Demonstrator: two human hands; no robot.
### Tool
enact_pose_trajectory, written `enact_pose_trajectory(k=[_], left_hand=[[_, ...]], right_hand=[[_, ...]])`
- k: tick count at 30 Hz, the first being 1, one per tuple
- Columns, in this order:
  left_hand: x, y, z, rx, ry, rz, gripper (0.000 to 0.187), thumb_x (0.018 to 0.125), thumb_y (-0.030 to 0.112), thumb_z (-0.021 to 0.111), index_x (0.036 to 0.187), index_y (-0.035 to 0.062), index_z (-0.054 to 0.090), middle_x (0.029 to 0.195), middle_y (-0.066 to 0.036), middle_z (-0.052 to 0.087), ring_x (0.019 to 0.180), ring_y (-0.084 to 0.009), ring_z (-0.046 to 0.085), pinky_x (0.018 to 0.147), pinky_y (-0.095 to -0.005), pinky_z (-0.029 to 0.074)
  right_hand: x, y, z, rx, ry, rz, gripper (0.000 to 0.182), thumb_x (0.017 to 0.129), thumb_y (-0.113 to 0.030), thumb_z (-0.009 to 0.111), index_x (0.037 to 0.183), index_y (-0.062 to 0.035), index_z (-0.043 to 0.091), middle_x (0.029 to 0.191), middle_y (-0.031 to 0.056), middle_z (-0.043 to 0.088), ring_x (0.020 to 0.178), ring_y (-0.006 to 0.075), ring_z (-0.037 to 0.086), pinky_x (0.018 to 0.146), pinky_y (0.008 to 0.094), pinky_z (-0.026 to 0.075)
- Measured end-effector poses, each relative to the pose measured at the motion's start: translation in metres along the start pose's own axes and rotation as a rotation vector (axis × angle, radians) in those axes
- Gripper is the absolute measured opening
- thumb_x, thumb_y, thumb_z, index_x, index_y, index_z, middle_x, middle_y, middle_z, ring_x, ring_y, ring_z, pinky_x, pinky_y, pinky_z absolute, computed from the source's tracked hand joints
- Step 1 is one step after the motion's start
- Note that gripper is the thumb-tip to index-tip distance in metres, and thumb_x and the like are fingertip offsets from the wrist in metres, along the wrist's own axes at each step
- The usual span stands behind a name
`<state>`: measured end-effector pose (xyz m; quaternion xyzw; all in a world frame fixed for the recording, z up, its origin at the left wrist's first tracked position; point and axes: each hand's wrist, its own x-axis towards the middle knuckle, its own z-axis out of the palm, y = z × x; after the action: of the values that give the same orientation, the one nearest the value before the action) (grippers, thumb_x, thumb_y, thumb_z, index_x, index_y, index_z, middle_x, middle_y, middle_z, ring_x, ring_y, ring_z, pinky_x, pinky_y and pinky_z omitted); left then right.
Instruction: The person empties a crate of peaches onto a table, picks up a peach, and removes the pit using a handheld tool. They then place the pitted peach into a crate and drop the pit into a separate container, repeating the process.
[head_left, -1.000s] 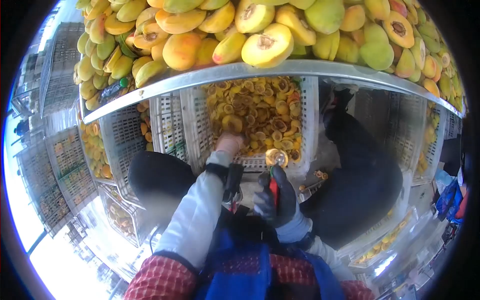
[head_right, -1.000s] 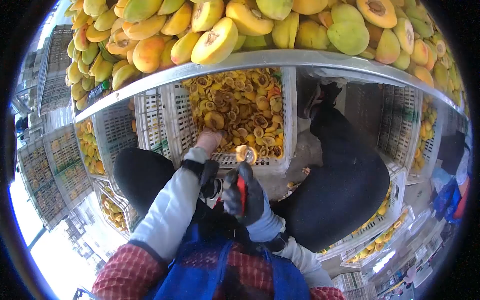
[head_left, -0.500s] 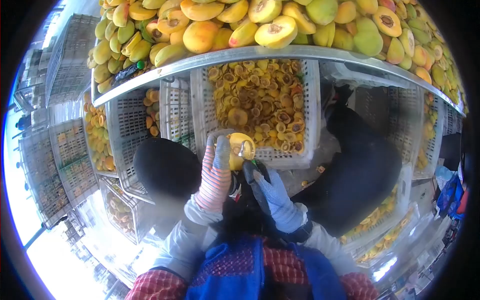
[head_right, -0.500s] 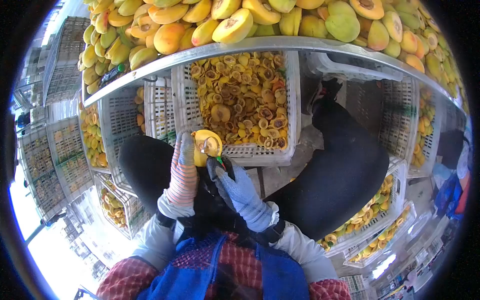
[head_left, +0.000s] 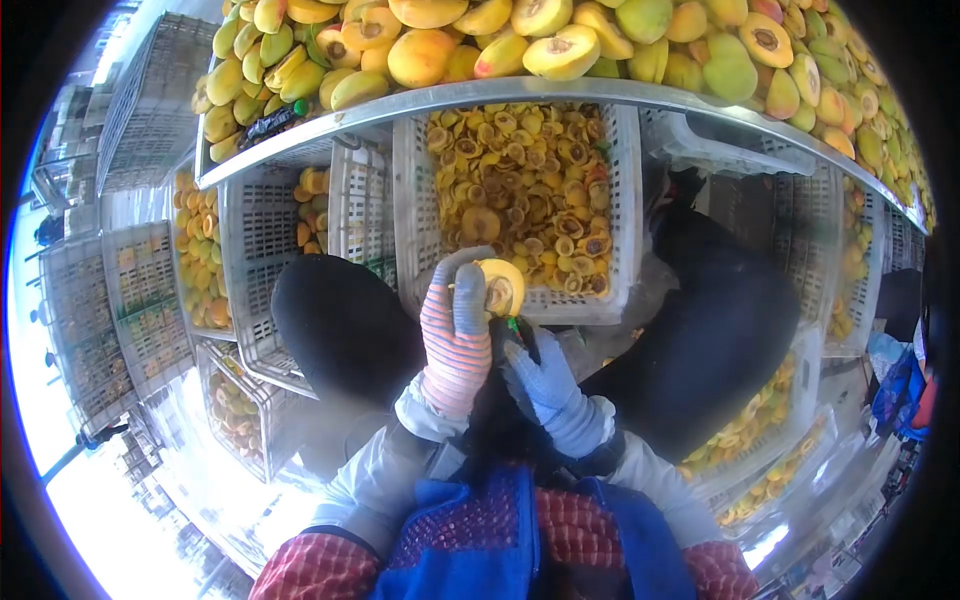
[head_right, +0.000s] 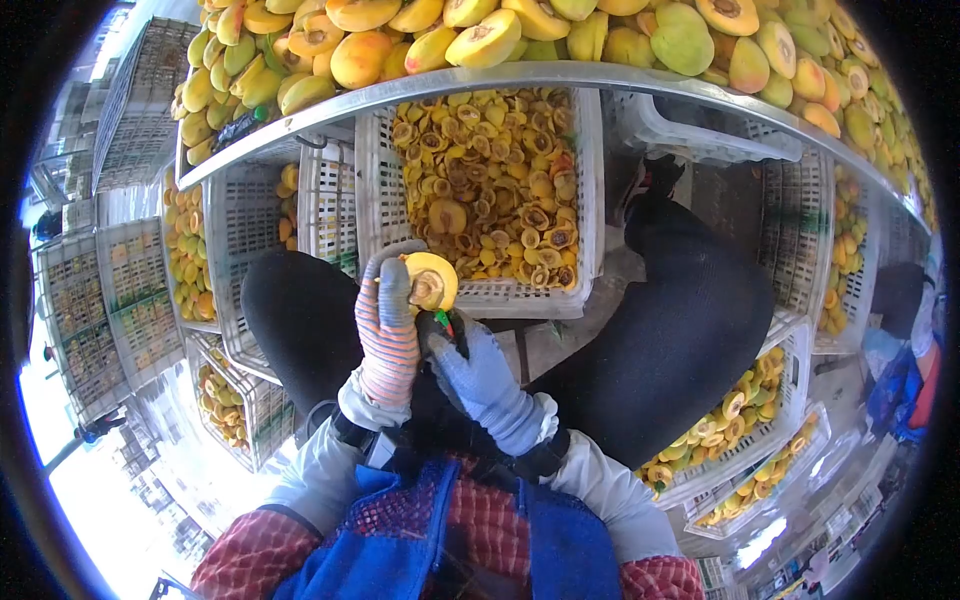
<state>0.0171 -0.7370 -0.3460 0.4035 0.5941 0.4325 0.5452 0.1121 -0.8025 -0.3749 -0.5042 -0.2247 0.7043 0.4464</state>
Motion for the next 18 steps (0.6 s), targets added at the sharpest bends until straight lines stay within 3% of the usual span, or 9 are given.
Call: enact_pose_trajectory(k=[2,3,5,7,11,14,18], left_hand=[[0.002,-0.001,-0.003,-0.012,-0.122,-0.053,0.035,0.095,0.033,0.049,0.111,0.0029,0.056,0.095,-0.005,0.059,0.087,-0.0116,0.055,0.08,-0.0256,0.045],[0.005,-0.001,-0.006,-0.019,-0.182,-0.08,0.036,0.094,0.034,0.05,0.111,0.0033,0.057,0.097,-0.005,0.06,0.089,-0.0118,0.055,0.081,-0.0259,0.045],[0.02,0.028,-0.018,-0.211,-0.402,-0.45,0.036,0.094,0.031,0.053,0.112,0.0015,0.056,0.097,-0.004,0.062,0.09,-0.0107,0.057,0.081,-0.0245,0.045],[0.032,0.027,-0.021,-0.042,-0.486,-0.448,0.032,0.093,0.029,0.053,0.108,0.0007,0.059,0.093,-0.003,0.062,0.085,-0.0098,0.057,0.078,-0.0232,0.045],[0.028,0.016,-0.018,0.199,-0.439,-0.151,0.031,0.092,0.027,0.052,0.105,0.001,0.061,0.089,-0.003,0.062,0.081,-0.0091,0.056,0.076,-0.0232,0.045],[0.026,0.006,-0.016,0.369,-0.404,0.112,0.034,0.092,0.032,0.053,0.107,0.0022,0.06,0.09,-0.004,0.062,0.083,-0.0096,0.055,0.076,-0.025,0.045],[0.022,-0.011,-0.015,0.018,-0.425,-0.092,0.034,0.092,0.033,0.053,0.109,0.0029,0.059,0.092,-0.006,0.063,0.085,-0.012,0.058,0.077,-0.026,0.046]], right_hand=[[-0.003,0.007,-0.005,0.27,0.035,0.197,0.024,0.091,-0.017,0.055,0.109,-0.0017,0.054,0.071,0.0028,0.054,0.055,0.0108,0.047,0.051,0.0264,0.041],[-0.002,0.008,-0.006,0.201,0.033,0.146,0.024,0.091,-0.017,0.054,0.11,-0.0023,0.053,0.072,0.0019,0.054,0.055,0.0097,0.047,0.05,0.0242,0.04],[-0.004,0.011,-0.008,0.066,0.029,0.05,0.024,0.092,-0.018,0.053,0.111,-0.0035,0.051,0.073,0.0003,0.054,0.054,0.0076,0.046,0.047,0.0199,0.037],[-0.004,0.009,-0.003,0.286,-0.009,0.09,0.023,0.093,-0.022,0.054,0.108,-0.0052,0.052,0.07,0.0004,0.052,0.051,0.0074,0.043,0.043,0.0202,0.034],[-0.009,-0.021,-0.013,0.595,-0.413,0.381,0.03,0.095,-0.037,0.049,0.1,-0.0078,0.053,0.061,0.0003,0.046,0.043,0.008,0.038,0.037,0.0216,0.03],[-0.001,-0.014,-0.013,1.025,-0.633,0.54,0.042,0.095,-0.049,0.04,0.099,-0.009,0.054,0.055,0.0002,0.04,0.039,0.0089,0.036,0.034,0.0225,0.029],[0.002,-0.018,-0.009,1.568,-0.783,0.747,0.048,0.095,-0.052,0.036,0.088,-0.0071,0.05,0.053,0.0002,0.038,0.035,0.009,0.033,0.03,0.0239,0.029]])
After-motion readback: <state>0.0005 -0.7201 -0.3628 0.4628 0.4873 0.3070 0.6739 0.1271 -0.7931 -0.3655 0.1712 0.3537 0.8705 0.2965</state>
